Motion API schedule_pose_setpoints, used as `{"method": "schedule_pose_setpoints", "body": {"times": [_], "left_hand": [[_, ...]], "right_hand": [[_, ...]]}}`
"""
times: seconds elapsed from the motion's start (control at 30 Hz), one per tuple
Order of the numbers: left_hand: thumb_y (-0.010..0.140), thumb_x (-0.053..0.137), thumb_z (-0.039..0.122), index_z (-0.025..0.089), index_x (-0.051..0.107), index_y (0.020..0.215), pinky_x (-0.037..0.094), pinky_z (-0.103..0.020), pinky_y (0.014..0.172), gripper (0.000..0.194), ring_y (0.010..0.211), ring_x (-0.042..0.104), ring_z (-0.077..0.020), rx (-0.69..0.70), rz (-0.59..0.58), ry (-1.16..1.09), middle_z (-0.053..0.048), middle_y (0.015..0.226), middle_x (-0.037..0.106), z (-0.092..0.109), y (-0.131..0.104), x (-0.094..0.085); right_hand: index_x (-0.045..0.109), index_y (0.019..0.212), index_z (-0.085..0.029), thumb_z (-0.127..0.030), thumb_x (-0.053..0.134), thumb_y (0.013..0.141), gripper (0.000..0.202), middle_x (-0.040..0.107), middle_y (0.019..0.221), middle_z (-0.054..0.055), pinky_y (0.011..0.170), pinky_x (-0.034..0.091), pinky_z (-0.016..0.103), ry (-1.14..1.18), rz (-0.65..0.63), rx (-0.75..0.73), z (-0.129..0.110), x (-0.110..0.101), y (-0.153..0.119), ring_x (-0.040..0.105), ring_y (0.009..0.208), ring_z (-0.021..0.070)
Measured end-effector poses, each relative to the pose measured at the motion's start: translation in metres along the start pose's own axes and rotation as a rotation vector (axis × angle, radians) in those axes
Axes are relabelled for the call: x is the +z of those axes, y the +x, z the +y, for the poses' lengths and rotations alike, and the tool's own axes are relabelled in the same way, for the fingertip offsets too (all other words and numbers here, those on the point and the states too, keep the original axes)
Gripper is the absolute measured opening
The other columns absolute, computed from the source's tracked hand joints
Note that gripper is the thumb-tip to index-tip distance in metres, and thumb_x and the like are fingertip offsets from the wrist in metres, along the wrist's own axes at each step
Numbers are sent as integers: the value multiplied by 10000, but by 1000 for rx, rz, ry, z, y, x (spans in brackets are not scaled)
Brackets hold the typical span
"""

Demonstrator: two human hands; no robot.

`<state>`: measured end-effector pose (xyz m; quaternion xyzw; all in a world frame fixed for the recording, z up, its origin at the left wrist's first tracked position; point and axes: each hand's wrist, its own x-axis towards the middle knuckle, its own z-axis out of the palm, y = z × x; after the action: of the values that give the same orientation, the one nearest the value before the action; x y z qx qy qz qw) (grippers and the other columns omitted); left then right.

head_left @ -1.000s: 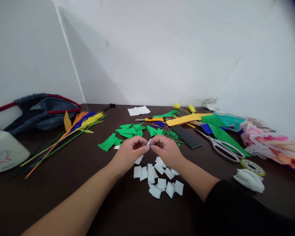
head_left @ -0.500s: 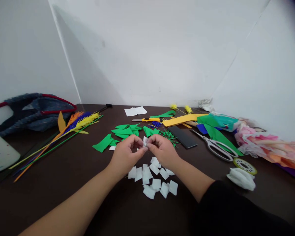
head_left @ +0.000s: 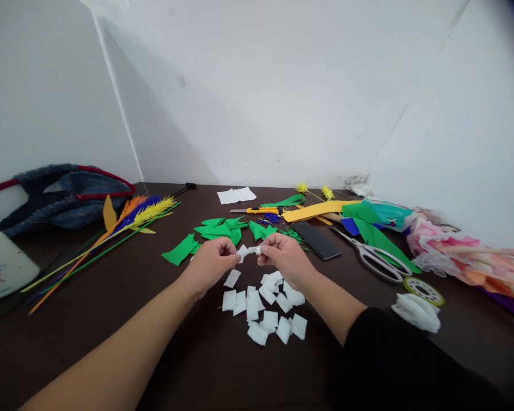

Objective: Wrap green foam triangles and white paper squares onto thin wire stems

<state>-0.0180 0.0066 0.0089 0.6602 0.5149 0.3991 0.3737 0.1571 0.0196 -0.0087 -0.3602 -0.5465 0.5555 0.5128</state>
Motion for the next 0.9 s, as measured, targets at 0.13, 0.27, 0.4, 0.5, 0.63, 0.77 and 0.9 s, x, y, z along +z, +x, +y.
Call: {"method": "schedule_pose_setpoints", "body": {"times": [0.13, 0.27, 0.4, 0.5, 0.63, 0.77, 0.9], "left_hand": [[668, 572, 233, 163, 511, 645, 377, -227, 539, 96, 531, 503, -105, 34, -127, -194, 15, 576, 580, -2, -1, -1], [697, 570, 269, 156, 516, 664, 367, -219, 521, 130, 512, 481, -95, 3, -134, -198, 8, 579, 574, -3, 0, -2], [701, 569, 280, 149, 516, 661, 358, -215, 514, 147, 504, 471, -92, -14, -126, -161, 11, 568, 563, -8, 3, -2], [710, 560, 305, 153, 507, 653, 350, -216, 500, 171, 488, 449, -92, -17, -132, -118, 26, 538, 533, -13, 4, -1], [695, 587, 315, 175, 535, 779, 389, -238, 553, 171, 580, 480, -111, 83, -58, -3, 16, 677, 544, -14, 4, -1], [659, 638, 259, 223, 516, 1023, 404, -333, 793, 386, 906, 514, -183, 189, -72, 7, -53, 1053, 539, -11, 1, 1], [660, 646, 212, 228, 482, 1067, 348, -359, 883, 439, 1011, 491, -197, 182, -213, -108, -57, 1080, 548, -12, 1, 9]], "right_hand": [[522, 656, -147, -190, 595, 658, 84, 567, 547, -23, 579, 505, 283, -27, 19, 0, 1, 1, -1, 563, 516, 97], [530, 711, -164, -152, 587, 639, 92, 542, 605, -46, 562, 491, 256, 17, 61, -55, 1, 1, -1, 536, 508, 75], [565, 695, -167, -141, 561, 633, 68, 538, 653, -39, 567, 476, 241, 54, 97, -89, 4, -1, 3, 516, 537, 69], [573, 643, -160, -133, 542, 625, 44, 550, 636, -29, 553, 452, 243, 38, 117, -63, 6, -2, 5, 530, 511, 77], [579, 630, -161, -112, 528, 613, 72, 563, 636, -24, 549, 436, 244, 27, 107, -49, 6, -2, 4, 544, 509, 85], [580, 624, -161, -102, 520, 608, 85, 565, 631, -29, 560, 435, 244, 40, 81, -19, 5, 1, 2, 543, 505, 81], [582, 621, -160, -94, 522, 603, 91, 575, 628, -24, 564, 440, 244, 73, 41, -23, 5, 4, 1, 542, 521, 83]]}}
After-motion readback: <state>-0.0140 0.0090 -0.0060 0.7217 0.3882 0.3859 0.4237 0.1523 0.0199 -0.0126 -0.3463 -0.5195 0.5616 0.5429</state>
